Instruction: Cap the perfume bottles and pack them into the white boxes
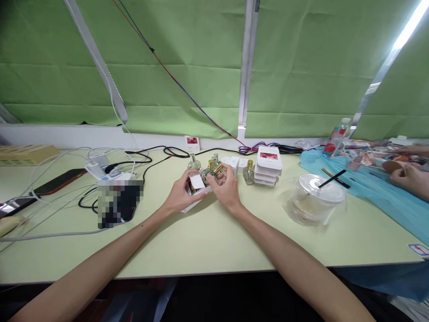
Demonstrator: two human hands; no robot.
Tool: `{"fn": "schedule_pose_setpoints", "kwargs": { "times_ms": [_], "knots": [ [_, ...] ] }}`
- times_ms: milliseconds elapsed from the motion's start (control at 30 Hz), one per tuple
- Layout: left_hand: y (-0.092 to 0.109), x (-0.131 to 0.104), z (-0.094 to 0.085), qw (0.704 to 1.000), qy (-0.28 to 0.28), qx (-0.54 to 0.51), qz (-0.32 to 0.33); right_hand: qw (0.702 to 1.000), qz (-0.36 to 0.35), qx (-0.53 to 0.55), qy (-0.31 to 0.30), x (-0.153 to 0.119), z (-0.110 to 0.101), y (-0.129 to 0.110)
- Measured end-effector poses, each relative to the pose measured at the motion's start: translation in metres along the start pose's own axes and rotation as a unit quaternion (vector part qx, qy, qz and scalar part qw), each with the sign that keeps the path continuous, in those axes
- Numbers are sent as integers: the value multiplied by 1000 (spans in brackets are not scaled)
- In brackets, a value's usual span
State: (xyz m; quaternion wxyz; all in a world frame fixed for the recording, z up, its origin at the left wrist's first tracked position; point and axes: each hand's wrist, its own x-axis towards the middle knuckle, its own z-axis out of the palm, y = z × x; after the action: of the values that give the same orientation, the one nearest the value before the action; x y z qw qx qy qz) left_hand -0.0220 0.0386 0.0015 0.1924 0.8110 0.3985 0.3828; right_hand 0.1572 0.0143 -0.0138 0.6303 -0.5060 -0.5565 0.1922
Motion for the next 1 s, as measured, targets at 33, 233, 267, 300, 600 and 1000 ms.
{"fn": "schedule_pose_setpoints", "kwargs": {
  "times_ms": [33, 233, 267, 300, 600, 1000],
  "knots": [
    [0, 0, 0, 1000, -1, -3, -1, 1000, 4, 3, -2, 0, 0, 0],
    [0, 1, 1, 1000, -11, -18, -24, 1000, 6, 11, 8, -2, 2, -2],
    [0, 2, 1, 999, -12, -9, -31, 1000, 3, 8, 13, -2, 2, -3],
    [1, 2, 1, 999, -14, 3, -40, 1000, 1, 6, 18, -2, 2, -3],
    [3, 3, 3, 990, -12, 96, -105, 999, -5, 7, 46, -1, 2, -5],
    [2, 2, 8, 990, 4, -16, -137, 997, -23, 22, 64, -2, 2, -6]
  ]
}}
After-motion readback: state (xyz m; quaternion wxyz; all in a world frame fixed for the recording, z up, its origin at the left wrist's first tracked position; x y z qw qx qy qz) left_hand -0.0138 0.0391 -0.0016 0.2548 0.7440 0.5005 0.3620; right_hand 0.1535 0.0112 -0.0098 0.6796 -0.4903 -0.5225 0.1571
